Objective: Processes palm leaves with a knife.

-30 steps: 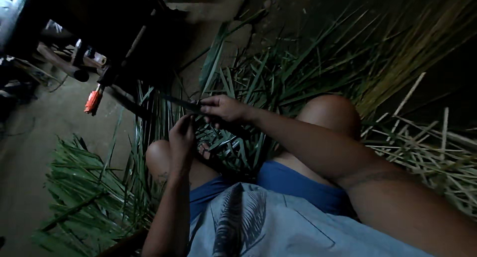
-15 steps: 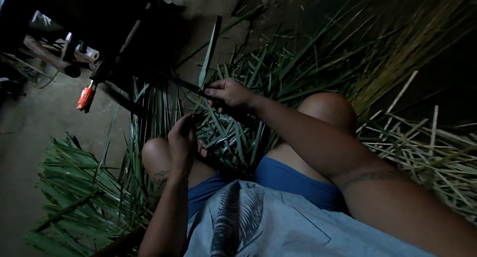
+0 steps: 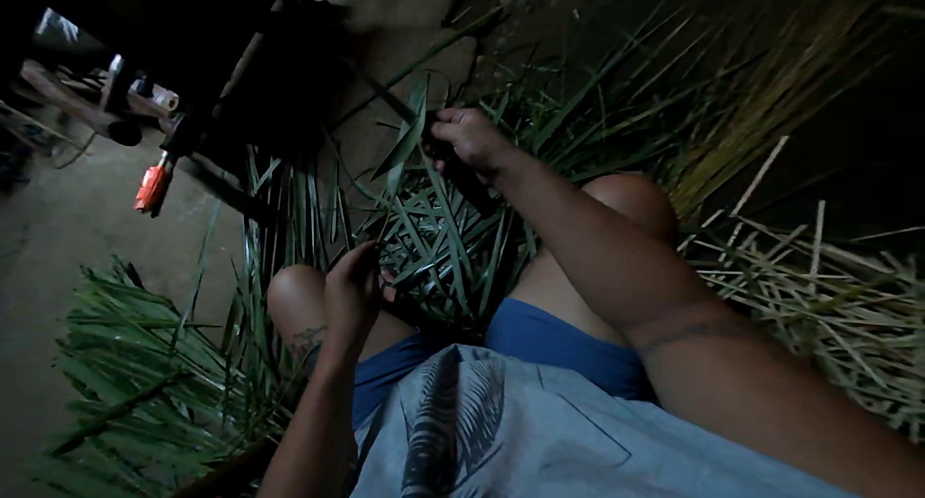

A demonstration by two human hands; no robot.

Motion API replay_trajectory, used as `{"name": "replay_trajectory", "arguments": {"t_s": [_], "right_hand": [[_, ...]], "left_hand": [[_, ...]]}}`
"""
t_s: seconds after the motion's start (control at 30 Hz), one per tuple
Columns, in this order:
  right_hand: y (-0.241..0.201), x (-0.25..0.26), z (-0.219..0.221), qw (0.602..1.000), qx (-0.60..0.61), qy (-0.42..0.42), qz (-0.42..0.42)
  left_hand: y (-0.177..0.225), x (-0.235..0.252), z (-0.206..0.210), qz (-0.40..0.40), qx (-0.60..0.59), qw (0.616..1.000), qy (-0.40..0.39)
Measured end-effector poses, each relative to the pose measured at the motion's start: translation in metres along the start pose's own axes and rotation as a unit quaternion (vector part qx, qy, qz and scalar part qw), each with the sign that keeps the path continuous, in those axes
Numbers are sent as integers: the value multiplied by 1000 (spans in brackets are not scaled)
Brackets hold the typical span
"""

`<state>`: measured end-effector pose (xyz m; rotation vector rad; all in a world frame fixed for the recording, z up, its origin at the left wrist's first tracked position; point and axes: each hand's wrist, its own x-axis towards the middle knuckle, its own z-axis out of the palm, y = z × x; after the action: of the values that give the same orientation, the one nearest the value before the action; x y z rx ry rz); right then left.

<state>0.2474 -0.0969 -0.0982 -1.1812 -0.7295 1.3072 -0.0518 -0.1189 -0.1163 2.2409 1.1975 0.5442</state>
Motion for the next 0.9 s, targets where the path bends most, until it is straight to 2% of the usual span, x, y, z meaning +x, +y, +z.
{"name": "replay_trajectory", "arguments": {"t_s": [0.17,0.33,0.47,0.53,0.6,0.8,0.9], "right_hand": [[7,16,-15,998,1,67,5],[9,42,-44,986,62,153,13],[-1,31,-46,983,-59,169,-44],[-3,18,-31,983,-95,139,-70],[-1,5,-12,988,-117,74,-71],[37,-26,50,973,-138,-186,21],[51,-35,68,965,-101,-237,42]], "left_hand": [[-2,-6,-5,-34,-12,999,-27],[-15,-19,-10,-87,-25,996,-24],[-13,-20,-23,-119,-4,992,28],[-6,-14,-27,-142,11,989,44],[1,-9,-27,-152,20,986,57],[7,9,-14,-101,-9,992,72],[2,15,-6,-77,-32,994,76]]}}
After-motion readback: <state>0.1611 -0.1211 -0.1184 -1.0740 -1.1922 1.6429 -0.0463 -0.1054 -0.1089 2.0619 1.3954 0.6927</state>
